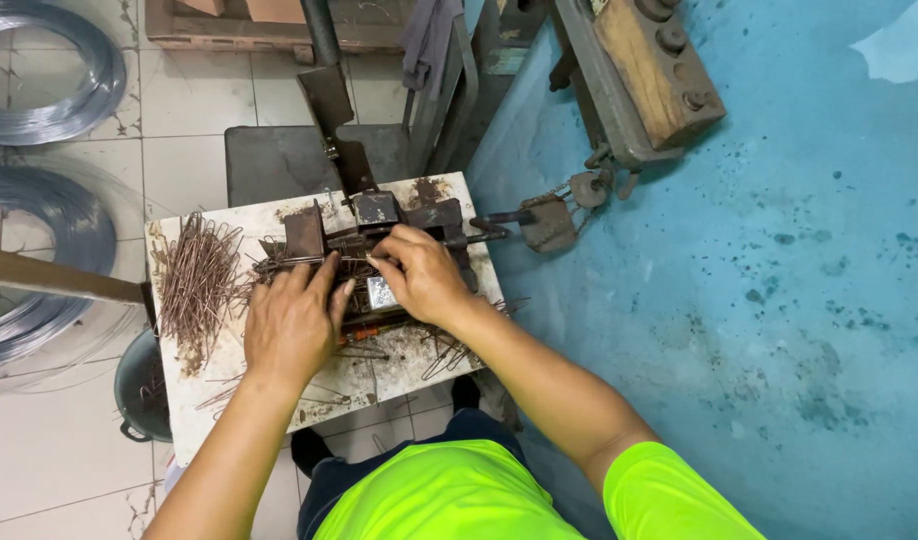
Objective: Shaping metal wires into U-shapes using a manual crank machine
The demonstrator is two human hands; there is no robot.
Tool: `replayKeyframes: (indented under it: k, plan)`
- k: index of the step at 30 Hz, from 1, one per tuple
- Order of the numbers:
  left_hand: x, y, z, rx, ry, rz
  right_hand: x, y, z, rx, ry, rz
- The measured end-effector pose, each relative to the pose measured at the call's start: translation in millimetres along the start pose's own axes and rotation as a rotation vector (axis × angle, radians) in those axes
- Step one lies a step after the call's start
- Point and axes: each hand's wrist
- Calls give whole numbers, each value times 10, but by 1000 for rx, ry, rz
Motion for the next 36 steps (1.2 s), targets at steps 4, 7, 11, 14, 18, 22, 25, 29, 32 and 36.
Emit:
replayKeyframes:
  k: [4, 7, 11, 14, 18, 22, 25, 29, 32, 36]
  plan:
    - [-146, -184, -130, 54, 68, -52, -250, 289, -170, -48, 24, 33]
    - [-99, -257, -113, 114, 136, -122, -410, 578, -348, -111, 45, -83]
    - [21, -302, -16, 110, 20, -150, -375, 721, -407, 45, 106, -132]
    - [18, -274, 44, 105, -19, -112, -306, 764, -511, 41, 45, -176]
    - [-108, -253, 16, 67, -40, -27, -172, 765, -559, -43, -115, -309]
    - [-149, -236, 21, 77, -13, -1, 439, 843, 25, -403, -297, -49]
    - [-107, -228, 24, 86, 20, -45, 838, 835, 764, -617, -7, 182]
    - [-87, -239, 32, 98, 41, -62, 902, 753, 1159, -628, 221, -111]
    - [-203, -266, -54, 85, 50, -54, 922, 645, 1142, -606, 179, -216]
    - [-257, -238, -62, 71, 81, -25, 958, 582, 1211, -584, 193, -317]
Point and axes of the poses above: each hand's wrist, its own y-axis away from the middle knuckle, its own x-axis out of the back of the hand, z = x × y, and after that the axes turned 8 degrees about -x, right-handed
